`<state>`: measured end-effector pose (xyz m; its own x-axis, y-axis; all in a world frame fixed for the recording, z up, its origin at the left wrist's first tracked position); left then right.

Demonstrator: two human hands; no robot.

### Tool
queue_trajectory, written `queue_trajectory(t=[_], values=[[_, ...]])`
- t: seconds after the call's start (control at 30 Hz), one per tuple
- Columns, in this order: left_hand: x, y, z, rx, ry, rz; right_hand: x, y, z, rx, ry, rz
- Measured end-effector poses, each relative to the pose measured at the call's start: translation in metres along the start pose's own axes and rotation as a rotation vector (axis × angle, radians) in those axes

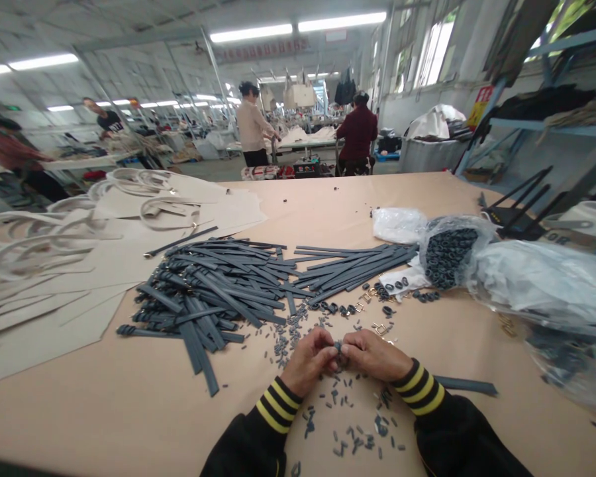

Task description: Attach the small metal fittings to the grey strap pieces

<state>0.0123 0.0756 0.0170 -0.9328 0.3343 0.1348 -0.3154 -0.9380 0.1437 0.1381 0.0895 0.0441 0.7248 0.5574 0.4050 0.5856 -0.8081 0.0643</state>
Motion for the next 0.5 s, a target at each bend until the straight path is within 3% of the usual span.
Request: queue_trajectory(t=[0.13,0.33,0.5], values=[[-0.004,0.001,0.001,0.009,0.085,-0.013,-0.004,-0.001,-0.001,-0.001,0.020,-0.002],[0.005,-0.005,-0.003,0.075,0.156,0.062,-0.004,-0.001,-0.003,-0.013,-0.027,0.164],[-0.001,-0.004,-0.004,0.066,0.040,0.040,-0.014,-0.003,-0.008,0.032,-0.010,0.125]])
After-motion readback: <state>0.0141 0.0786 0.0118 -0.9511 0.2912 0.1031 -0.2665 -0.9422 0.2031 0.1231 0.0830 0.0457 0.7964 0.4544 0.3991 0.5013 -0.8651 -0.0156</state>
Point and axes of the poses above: each hand's wrist, its own y-axis away from the middle knuckle, its own x-axis out of the back of the hand, z = x × y, the point moved 5 cm from there along -y, towards the middle knuckle, and after that the axes turned 13 degrees about -y, right-handed, at the moved point
